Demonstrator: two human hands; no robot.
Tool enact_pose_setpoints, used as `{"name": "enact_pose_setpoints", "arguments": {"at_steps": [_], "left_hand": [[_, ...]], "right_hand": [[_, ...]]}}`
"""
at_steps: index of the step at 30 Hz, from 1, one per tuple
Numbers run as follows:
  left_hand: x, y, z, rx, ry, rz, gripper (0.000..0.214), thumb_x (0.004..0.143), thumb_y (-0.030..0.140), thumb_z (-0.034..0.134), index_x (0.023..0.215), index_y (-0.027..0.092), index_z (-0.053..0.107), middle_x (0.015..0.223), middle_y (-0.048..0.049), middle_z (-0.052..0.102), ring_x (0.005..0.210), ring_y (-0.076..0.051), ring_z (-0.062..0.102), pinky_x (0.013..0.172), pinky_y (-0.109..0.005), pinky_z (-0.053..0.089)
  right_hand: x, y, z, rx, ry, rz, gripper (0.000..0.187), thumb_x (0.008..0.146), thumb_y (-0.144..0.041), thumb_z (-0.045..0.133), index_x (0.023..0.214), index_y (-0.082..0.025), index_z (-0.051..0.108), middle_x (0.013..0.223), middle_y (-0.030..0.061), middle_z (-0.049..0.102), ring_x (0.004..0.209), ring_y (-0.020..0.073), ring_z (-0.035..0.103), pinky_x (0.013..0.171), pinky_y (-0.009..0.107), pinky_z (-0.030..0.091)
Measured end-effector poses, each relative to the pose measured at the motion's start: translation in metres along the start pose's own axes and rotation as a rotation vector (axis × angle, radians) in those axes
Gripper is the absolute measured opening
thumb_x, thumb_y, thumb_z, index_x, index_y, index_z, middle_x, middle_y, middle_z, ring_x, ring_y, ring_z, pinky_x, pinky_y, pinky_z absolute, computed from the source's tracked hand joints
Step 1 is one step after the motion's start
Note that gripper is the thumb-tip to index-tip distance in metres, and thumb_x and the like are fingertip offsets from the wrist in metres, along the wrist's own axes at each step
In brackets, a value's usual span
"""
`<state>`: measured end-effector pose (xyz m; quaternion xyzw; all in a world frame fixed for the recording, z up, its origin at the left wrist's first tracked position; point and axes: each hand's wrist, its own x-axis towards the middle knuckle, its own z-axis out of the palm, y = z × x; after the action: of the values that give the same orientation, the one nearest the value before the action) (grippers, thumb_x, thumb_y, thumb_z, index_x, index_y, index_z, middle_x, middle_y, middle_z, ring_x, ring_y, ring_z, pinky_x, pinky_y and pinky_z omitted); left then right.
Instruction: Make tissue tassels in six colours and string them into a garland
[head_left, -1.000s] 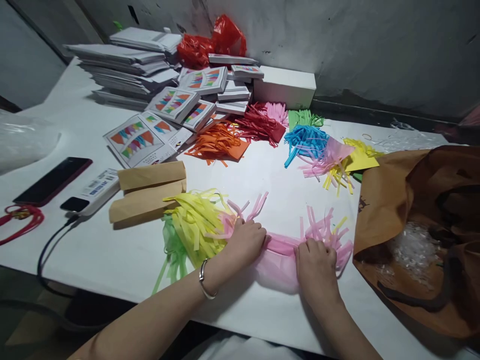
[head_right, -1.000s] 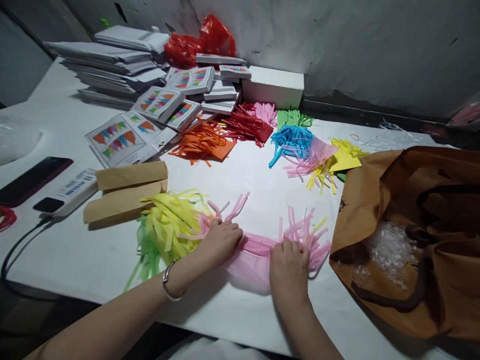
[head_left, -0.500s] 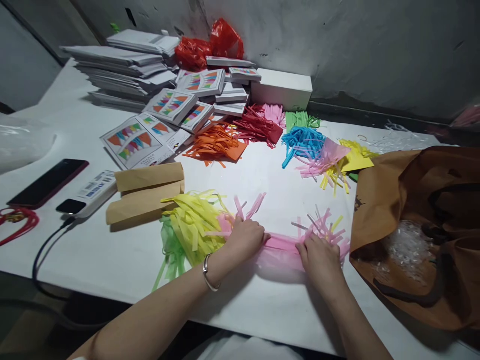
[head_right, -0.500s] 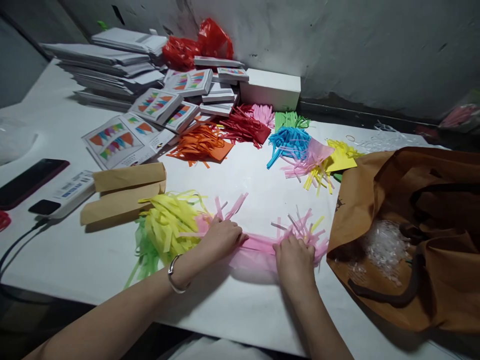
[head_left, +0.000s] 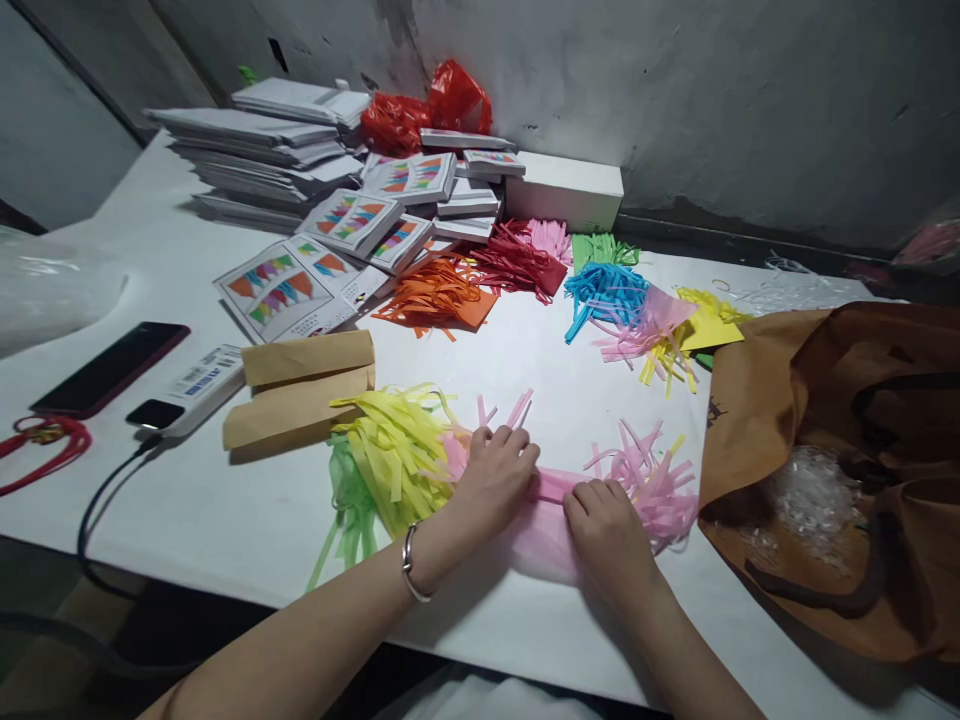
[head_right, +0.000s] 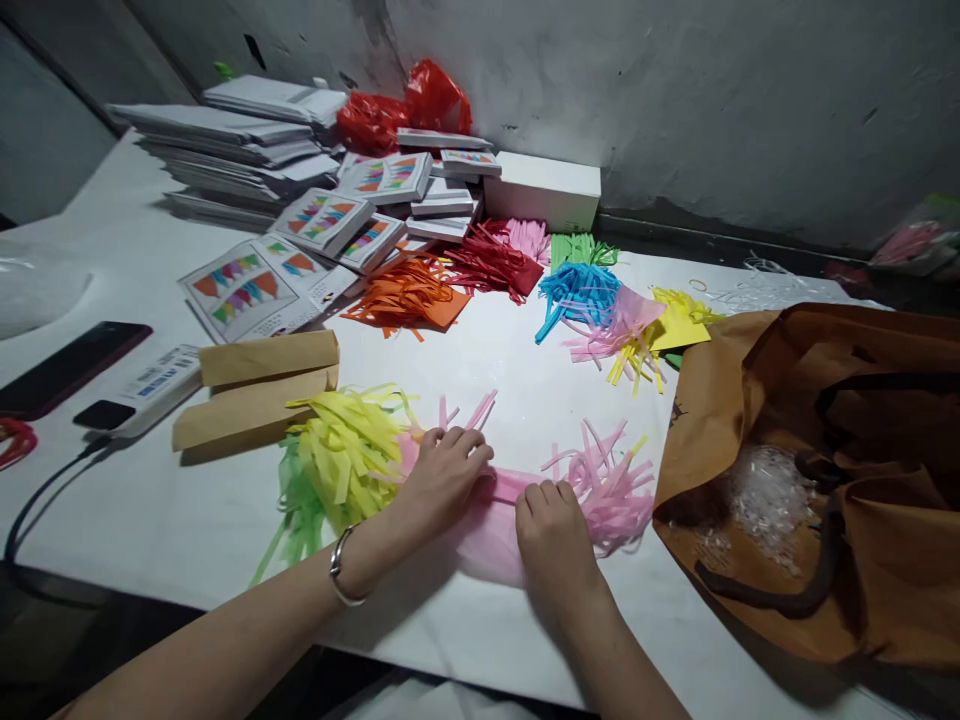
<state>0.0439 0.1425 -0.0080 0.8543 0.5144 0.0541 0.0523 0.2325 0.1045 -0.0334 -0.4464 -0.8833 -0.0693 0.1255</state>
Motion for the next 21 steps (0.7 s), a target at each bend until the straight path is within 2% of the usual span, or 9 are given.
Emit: {"name": "enact_pose_setpoints", "arguments": {"at_steps": [2,4,6,11,13,15,18,21], "left_hand": [[-0.004,0.002,0.001,-0.005,0.053,0.151,0.007,0.093,0.019,0.059,0.098,0.019,0.064,0.109,-0.0097,0.066,0.102,-0.027,0.055,0.088,-0.045,0.034],[-0.007,0.003,0.005,0.010,0.097,0.295,0.005,0.093,0.017,0.058,0.091,0.019,0.062,0.101,-0.0066,0.066,0.096,-0.025,0.054,0.089,-0.043,0.034],[-0.010,0.004,0.011,0.040,0.124,0.355,0.011,0.094,0.015,0.057,0.084,0.018,0.061,0.090,-0.0048,0.065,0.088,-0.022,0.053,0.085,-0.041,0.034],[-0.017,0.002,0.018,0.061,0.134,0.404,0.016,0.096,0.017,0.059,0.080,0.019,0.059,0.083,-0.0025,0.063,0.082,-0.020,0.051,0.084,-0.039,0.035],[-0.021,0.001,0.019,0.054,0.125,0.406,0.017,0.095,0.018,0.061,0.079,0.019,0.059,0.081,-0.0013,0.063,0.081,-0.020,0.051,0.087,-0.040,0.033],[-0.024,0.000,0.021,0.049,0.124,0.415,0.016,0.095,0.018,0.062,0.079,0.020,0.059,0.079,-0.0003,0.062,0.081,-0.020,0.050,0.088,-0.040,0.032],[-0.027,-0.002,0.025,0.034,0.118,0.412,0.013,0.094,0.016,0.063,0.082,0.020,0.061,0.081,0.0000,0.063,0.083,-0.020,0.050,0.087,-0.040,0.031],[-0.030,-0.003,0.027,-0.013,0.089,0.362,0.011,0.094,0.016,0.063,0.084,0.020,0.062,0.082,-0.0003,0.064,0.085,-0.020,0.051,0.087,-0.041,0.030]], "right_hand": [[-0.002,-0.001,0.000,0.015,0.028,0.010,0.025,0.089,-0.001,0.049,0.076,-0.017,0.063,0.073,0.0062,0.059,0.073,0.0212,0.050,0.077,0.036,0.035],[-0.003,-0.002,-0.001,0.038,0.057,0.029,0.024,0.094,-0.007,0.047,0.079,-0.017,0.063,0.076,0.0066,0.060,0.076,0.0213,0.051,0.079,0.036,0.036],[-0.003,-0.004,-0.002,0.058,0.072,0.036,0.020,0.096,-0.011,0.047,0.085,-0.016,0.064,0.080,0.0069,0.061,0.078,0.0214,0.051,0.080,0.036,0.036],[-0.009,-0.003,-0.001,0.081,0.054,-0.031,0.028,0.093,-0.004,0.044,0.080,-0.017,0.064,0.073,0.0049,0.058,0.071,0.0207,0.048,0.076,0.036,0.039],[-0.017,-0.002,-0.001,0.093,0.046,-0.058,0.028,0.092,-0.002,0.043,0.089,-0.014,0.068,0.077,0.0063,0.061,0.075,0.0216,0.050,0.082,0.038,0.042],[-0.028,-0.001,-0.001,0.119,0.053,-0.072,0.031,0.092,-0.001,0.042,0.106,-0.010,0.068,0.090,0.0091,0.065,0.086,0.0237,0.055,0.095,0.041,0.041],[-0.042,0.000,-0.002,0.167,0.099,-0.034,0.037,0.093,-0.001,0.038,0.117,-0.007,0.065,0.108,0.0137,0.067,0.106,0.0271,0.055,0.109,0.046,0.034],[-0.048,0.002,-0.003,0.233,0.129,0.072,0.030,0.096,-0.004,0.040,0.104,-0.011,0.068,0.102,0.0123,0.067,0.102,0.0257,0.055,0.105,0.047,0.038]]}}
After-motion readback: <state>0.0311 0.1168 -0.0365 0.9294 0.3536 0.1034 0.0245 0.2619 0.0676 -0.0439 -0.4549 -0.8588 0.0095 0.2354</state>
